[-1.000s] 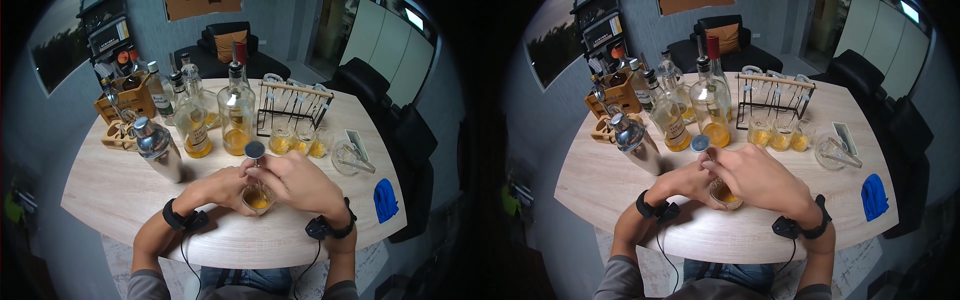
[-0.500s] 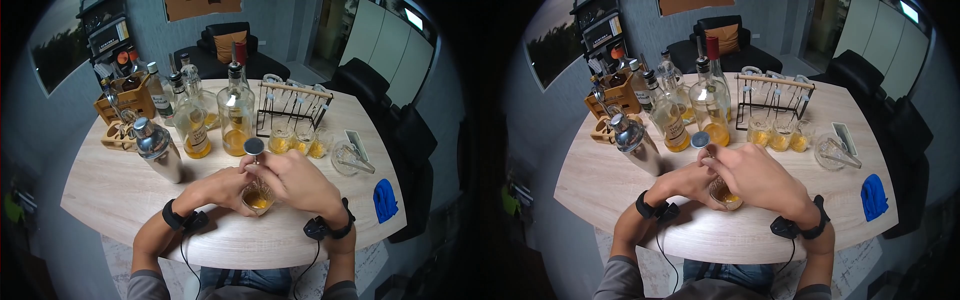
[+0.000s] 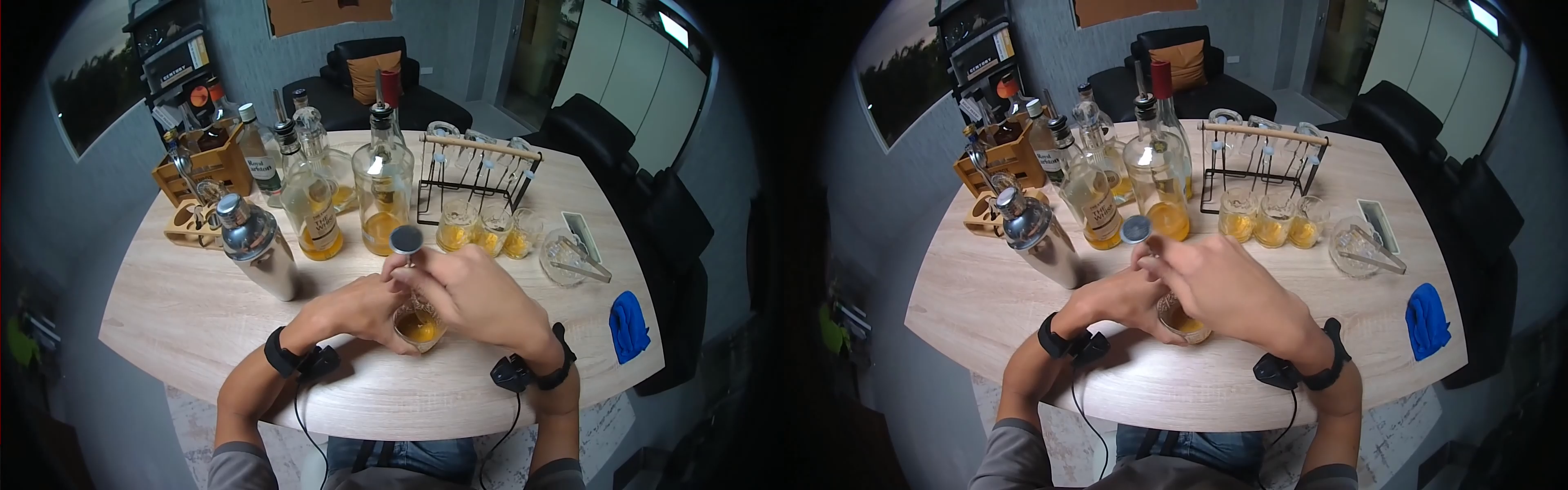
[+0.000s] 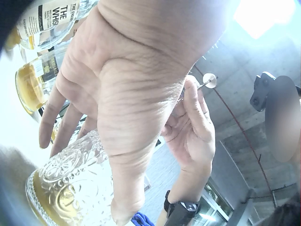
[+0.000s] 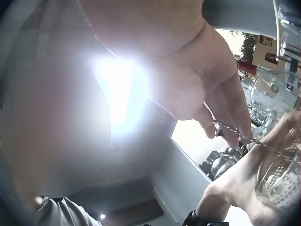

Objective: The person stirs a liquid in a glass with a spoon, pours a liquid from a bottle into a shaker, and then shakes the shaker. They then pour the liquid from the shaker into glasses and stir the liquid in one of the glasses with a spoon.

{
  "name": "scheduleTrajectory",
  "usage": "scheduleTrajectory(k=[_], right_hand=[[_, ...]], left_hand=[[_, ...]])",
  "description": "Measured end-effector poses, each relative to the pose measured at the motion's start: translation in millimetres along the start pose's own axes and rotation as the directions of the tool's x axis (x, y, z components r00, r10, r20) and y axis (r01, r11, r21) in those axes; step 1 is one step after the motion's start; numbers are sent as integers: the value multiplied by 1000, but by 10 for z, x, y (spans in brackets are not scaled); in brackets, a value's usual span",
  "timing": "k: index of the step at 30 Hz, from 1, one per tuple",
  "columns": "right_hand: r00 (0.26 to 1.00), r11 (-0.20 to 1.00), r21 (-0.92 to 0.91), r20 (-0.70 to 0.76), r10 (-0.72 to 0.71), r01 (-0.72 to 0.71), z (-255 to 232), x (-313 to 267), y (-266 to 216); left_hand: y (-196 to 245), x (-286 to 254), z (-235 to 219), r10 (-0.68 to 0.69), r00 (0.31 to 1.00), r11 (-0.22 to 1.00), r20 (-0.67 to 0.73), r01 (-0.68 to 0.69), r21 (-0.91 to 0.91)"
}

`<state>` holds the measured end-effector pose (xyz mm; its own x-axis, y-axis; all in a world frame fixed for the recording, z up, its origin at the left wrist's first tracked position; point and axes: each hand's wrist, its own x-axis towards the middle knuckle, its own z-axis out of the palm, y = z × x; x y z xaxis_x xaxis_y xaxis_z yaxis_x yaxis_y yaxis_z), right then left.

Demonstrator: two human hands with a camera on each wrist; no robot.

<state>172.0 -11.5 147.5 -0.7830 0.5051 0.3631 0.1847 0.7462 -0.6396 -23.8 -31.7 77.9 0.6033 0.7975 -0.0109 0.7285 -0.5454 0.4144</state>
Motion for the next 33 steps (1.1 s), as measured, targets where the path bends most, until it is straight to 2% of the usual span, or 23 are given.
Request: scheduleTrajectory(k=[1,2,4,5,7,8,9,10,11,13,14,16,19,20,22,23,25,27,29,30,31,32,33], right_hand=[[999,999,5,-14,50,-50,-30,-4,-3],[999,999,6,-12,51,-50,-70,-13,-23],[995,997,-53,78,65,-61,-137,-30,-72],[995,997,-53,79,67,-62,-126,-37,-78],[986,999,-36,164,-8,14,-84,-54,-101],[987,999,-35,163,-8,14,-63,-46,-120],[983,998,-34,177,-37,44,-38,-32,-143],[979,997,-32,191,-66,73,-24,-24,-156],[980,997,-32,190,-66,73,-5,-23,-129],[995,997,-76,98,2,5,39,-17,-45],[995,997,-77,97,1,6,34,-16,-51],[998,999,-30,-66,25,-27,10,-16,-67],[997,994,-105,67,40,-33,-80,-35,-107],[997,994,-105,67,41,-34,-94,-40,-148],[981,993,-115,192,0,23,-93,-52,-223],[981,993,-114,192,0,22,-66,-55,-221],[973,981,-54,152,-174,185,-2,-55,-200],[985,988,-66,117,-130,139,40,-41,-196],[993,993,-76,82,-88,95,56,-27,-156],[998,995,-98,56,-31,36,50,-14,-108],[999,993,-118,30,26,-22,34,-4,-79],[1000,995,-96,10,16,-15,3,-5,-83],[1000,995,-96,12,15,-14,-23,-11,-68]], left_hand=[[20,26,-68,-95,974,991,206,112,-71],[-20,24,-27,-96,974,991,205,113,-72],[-131,19,94,99,995,992,21,-97,-79],[-33,-1,-9,98,995,992,21,-96,-81],[250,-55,-314,-242,936,909,256,311,-278],[229,-79,-301,-242,936,909,256,311,-278],[182,-123,-270,-94,990,875,105,133,-466],[142,-145,-225,30,997,789,-74,-69,-610],[96,-130,-151,31,997,790,-73,-69,-609],[-10,-76,5,-66,994,959,89,88,-269],[-30,-51,33,-66,994,959,88,87,-268],[-53,-17,67,49,998,986,-27,-53,-157],[-65,-54,105,74,995,997,-70,-74,4],[-28,-56,39,74,995,997,-70,-74,3],[77,-68,-153,-10,997,877,82,48,-478],[39,-47,-113,-10,997,877,83,49,-479],[-95,31,16,201,977,936,-71,-212,-280],[-122,14,30,158,987,942,-33,-160,-295],[-101,-57,78,-33,994,856,100,80,-511],[-92,-66,109,-33,995,856,98,79,-511],[-88,-63,145,54,996,968,-68,-69,-242],[-83,-57,162,183,963,983,-198,-172,67],[-76,-49,143,181,963,983,-199,-171,67]])
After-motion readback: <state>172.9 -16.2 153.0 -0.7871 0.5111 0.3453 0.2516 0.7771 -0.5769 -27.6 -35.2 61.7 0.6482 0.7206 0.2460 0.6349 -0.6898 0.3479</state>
